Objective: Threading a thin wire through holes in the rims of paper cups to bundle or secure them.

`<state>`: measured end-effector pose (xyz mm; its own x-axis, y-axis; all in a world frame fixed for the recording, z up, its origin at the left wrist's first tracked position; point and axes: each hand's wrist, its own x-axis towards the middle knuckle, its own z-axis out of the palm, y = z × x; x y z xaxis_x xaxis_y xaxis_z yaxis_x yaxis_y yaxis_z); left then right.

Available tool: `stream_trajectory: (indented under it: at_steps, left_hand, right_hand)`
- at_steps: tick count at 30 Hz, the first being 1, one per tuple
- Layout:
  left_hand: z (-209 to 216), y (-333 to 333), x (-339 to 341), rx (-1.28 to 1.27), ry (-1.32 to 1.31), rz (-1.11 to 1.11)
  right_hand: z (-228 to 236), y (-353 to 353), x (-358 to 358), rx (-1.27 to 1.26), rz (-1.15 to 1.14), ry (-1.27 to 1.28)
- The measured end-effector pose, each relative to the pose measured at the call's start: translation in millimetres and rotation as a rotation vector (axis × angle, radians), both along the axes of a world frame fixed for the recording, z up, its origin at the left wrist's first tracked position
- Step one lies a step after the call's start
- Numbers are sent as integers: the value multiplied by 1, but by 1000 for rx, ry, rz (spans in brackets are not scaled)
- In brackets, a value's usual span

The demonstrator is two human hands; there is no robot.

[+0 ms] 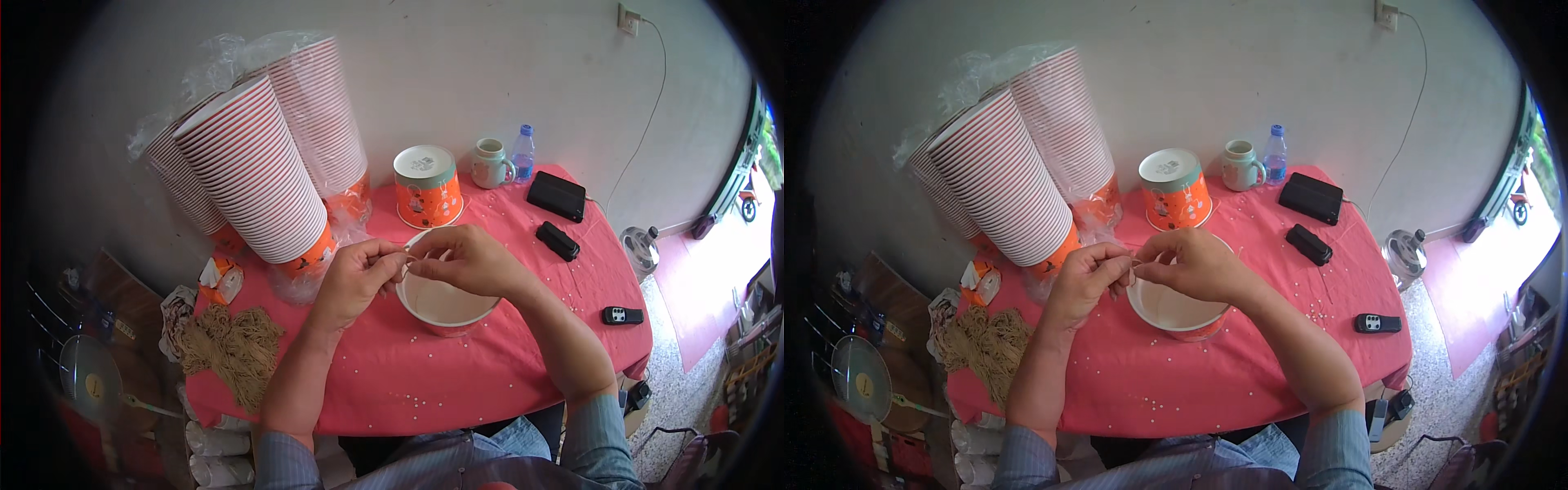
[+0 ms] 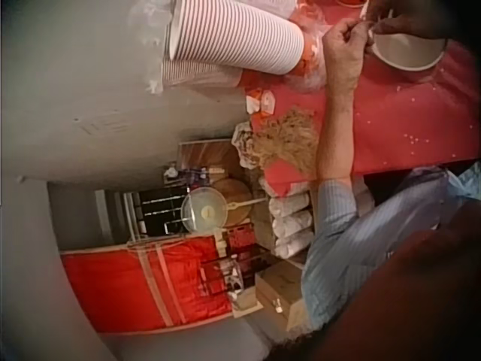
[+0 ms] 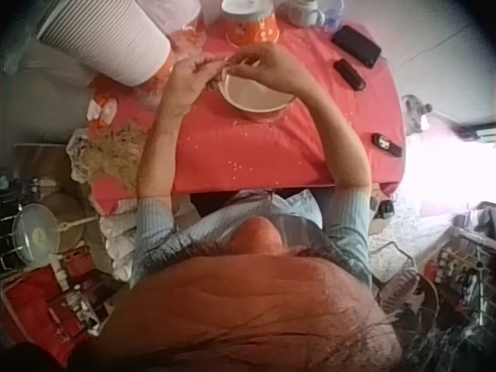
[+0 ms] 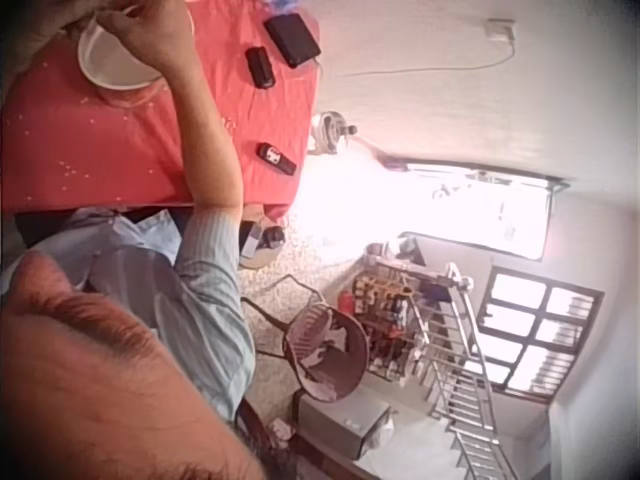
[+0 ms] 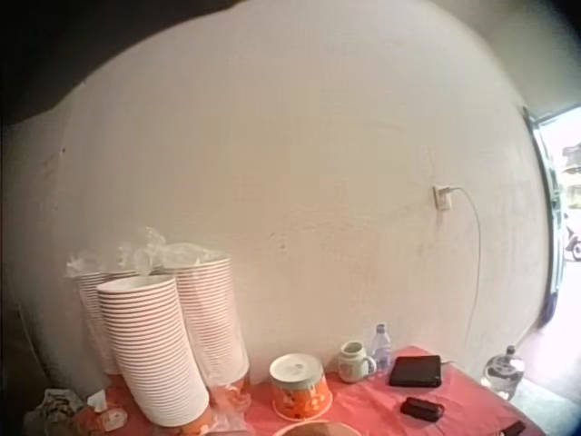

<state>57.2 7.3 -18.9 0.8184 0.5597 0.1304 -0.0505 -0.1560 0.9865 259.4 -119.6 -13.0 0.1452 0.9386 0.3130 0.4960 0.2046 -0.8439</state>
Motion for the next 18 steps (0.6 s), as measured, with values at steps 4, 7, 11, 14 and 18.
stream_trajectory:
  at_steps: [4,7,11,14,18]
  left_hand:
    - [-5,4,-2,-3,-34,14]
    - [-4,3,-1,9,2,47]
    - [-1,-2,1,62,84,97]
    - [-4,1,0,118,117,81]
    - [-2,1,-2,180,180,25]
  right_hand:
    - [-9,6,5,-102,40,58]
    - [-1,2,3,-46,10,10]
    - [-5,2,1,38,-3,12]
    - [-4,1,-3,101,-44,-66]
    - [-2,1,-8,120,-84,-175]
